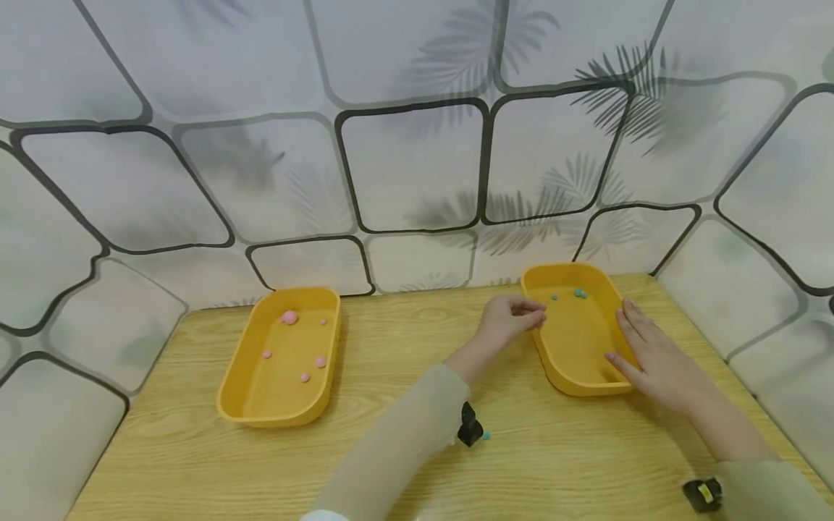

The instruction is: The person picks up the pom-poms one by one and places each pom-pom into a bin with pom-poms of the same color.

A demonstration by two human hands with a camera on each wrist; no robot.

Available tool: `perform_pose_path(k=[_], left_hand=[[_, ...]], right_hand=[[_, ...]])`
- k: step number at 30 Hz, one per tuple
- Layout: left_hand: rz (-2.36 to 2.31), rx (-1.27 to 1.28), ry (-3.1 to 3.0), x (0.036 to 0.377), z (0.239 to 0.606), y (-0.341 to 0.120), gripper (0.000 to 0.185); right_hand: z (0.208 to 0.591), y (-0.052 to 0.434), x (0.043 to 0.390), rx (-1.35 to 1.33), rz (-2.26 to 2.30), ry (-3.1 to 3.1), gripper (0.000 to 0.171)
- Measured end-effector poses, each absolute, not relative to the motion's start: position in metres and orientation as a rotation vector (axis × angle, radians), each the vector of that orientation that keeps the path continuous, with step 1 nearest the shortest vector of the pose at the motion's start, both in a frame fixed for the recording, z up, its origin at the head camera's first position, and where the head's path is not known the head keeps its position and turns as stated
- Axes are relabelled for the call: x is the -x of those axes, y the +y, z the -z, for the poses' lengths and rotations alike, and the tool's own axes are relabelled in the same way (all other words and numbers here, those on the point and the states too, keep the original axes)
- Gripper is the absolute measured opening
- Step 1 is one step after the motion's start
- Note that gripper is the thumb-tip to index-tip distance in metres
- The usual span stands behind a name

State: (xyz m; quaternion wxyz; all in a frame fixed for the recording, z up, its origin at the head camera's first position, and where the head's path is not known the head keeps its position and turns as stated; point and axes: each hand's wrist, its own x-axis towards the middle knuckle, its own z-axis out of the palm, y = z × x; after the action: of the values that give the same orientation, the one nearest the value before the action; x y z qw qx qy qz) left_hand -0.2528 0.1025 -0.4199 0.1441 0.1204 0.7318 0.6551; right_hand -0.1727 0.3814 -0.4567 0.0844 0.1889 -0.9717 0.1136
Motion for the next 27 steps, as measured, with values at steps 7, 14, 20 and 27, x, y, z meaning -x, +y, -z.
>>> perform_pose_path(k=[7, 14, 20, 27], left_hand=[[-1.879, -0.397, 2.096, 0.248, 0.419, 0.088, 0.022], [-1.909, -0.431, 2.048, 0.24, 0.414, 0.074, 0.02], [-1.897, -0.456, 2.027, 0.232, 0.413, 0.057, 0.02], [-1.884, -0.447, 2.017, 0.225, 0.414, 0.034, 0.023]], right_hand=[[0.458, 0.383, 0.174, -0.559, -0.333, -2.908, 0.08], [0.458, 0.383, 0.175, -0.565, -0.341, -2.897, 0.08], [0.458, 0.382, 0.174, -0.577, -0.338, -2.885, 0.079], [0.457, 0.382, 0.173, -0.567, -0.342, -2.89, 0.079]])
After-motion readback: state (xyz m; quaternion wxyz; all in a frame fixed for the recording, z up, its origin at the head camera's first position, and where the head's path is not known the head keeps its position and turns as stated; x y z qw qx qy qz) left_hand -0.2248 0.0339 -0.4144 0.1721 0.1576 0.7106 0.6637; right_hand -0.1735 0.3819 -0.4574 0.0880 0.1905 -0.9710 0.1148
